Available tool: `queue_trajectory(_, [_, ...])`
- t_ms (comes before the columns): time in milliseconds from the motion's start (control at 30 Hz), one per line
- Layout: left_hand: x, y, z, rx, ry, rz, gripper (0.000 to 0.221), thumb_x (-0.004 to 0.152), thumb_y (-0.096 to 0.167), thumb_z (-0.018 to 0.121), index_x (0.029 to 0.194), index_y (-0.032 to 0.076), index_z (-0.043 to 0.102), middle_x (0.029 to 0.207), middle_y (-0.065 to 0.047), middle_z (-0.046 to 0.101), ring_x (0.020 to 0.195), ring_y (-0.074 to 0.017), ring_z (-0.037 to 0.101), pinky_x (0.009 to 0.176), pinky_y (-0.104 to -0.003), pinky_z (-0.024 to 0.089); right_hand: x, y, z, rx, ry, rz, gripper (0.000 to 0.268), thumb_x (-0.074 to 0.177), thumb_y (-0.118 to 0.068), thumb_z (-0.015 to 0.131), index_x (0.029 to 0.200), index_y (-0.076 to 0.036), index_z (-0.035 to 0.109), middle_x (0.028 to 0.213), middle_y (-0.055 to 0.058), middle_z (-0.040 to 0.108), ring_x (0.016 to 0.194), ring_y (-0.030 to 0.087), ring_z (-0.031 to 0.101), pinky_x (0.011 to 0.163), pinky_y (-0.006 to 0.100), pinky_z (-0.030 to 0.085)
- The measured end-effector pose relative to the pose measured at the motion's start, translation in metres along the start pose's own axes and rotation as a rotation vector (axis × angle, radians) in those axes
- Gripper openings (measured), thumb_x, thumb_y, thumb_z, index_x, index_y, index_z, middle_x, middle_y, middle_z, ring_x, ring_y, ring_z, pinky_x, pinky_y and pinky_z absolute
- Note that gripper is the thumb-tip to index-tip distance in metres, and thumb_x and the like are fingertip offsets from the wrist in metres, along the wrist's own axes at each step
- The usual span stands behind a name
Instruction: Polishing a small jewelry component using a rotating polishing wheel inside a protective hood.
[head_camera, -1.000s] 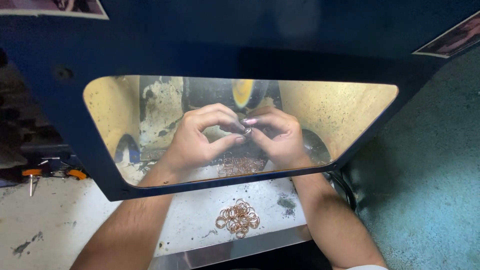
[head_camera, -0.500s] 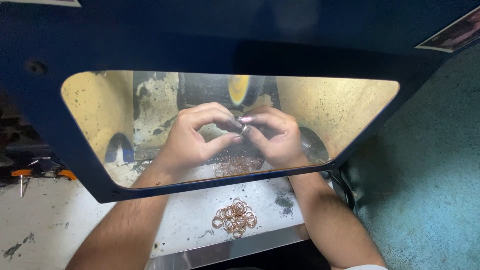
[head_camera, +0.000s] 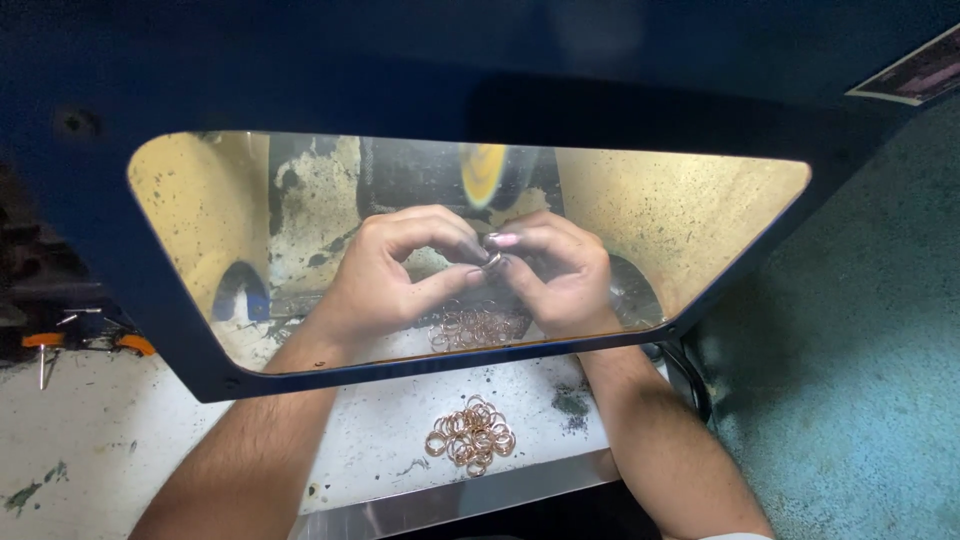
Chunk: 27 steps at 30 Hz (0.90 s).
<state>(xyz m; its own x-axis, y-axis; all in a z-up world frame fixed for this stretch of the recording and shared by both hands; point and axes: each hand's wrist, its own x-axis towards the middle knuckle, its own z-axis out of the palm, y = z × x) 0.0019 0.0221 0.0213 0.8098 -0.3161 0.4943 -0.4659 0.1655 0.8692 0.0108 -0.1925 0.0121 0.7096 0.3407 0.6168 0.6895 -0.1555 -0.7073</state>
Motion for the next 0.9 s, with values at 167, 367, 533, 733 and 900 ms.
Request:
queue_trajectory(167, [0.003,-0.004,0.001,-0.010,-0.005,-0.010,0.007,0.086,0.008,0.078,0.092,0.007,0.077,0.087,-0.009,0.076,0.083,-0.0220,0.073,0.079,-0.038,0.058,0.000,0.001,-0.004,0.023,0.005,-0.027,0.013,0.089,-0.001,0.074,0.102,0.000,0.076,0.086,0.015,0.076,0.069,0.018,0.072,0.058,0.031,0.058])
queue_trajectory(367, [0.002,-0.007,-0.002,-0.036,-0.013,-0.005,0.008,0.085,0.004,0.077,0.093,0.006,0.077,0.088,-0.011,0.076,0.083,-0.0224,0.073,0.078,-0.039,0.060,0.001,0.001,-0.002,0.026,0.000,-0.035,0.013,0.089,-0.001,0.074,0.101,0.000,0.076,0.088,0.016,0.076,0.070,0.017,0.071,0.058,0.029,0.056])
queue_trajectory(533, [0.000,-0.012,-0.001,-0.063,-0.008,0.003,0.008,0.086,0.005,0.078,0.093,0.005,0.076,0.089,-0.012,0.076,0.084,-0.0224,0.073,0.078,-0.040,0.060,0.001,0.002,-0.001,0.028,-0.006,-0.045,0.012,0.090,-0.002,0.073,0.101,0.000,0.075,0.087,0.015,0.076,0.070,0.016,0.072,0.057,0.028,0.057])
queue_trajectory(733, [-0.001,-0.012,-0.002,-0.080,-0.007,-0.018,0.009,0.085,0.002,0.076,0.094,0.004,0.076,0.091,-0.014,0.076,0.085,-0.0244,0.074,0.079,-0.041,0.061,0.000,0.002,0.000,0.032,-0.008,-0.019,0.011,0.091,-0.001,0.072,0.101,0.000,0.075,0.087,0.016,0.075,0.070,0.017,0.072,0.057,0.028,0.057])
queue_trajectory(900, [0.000,-0.015,-0.004,-0.082,0.002,0.013,0.009,0.086,0.003,0.077,0.095,0.002,0.075,0.092,-0.015,0.075,0.087,-0.0245,0.073,0.079,-0.041,0.061,-0.002,0.001,0.002,0.023,-0.014,0.027,0.012,0.092,-0.006,0.071,0.102,-0.001,0.075,0.089,0.015,0.076,0.071,0.018,0.073,0.058,0.030,0.059])
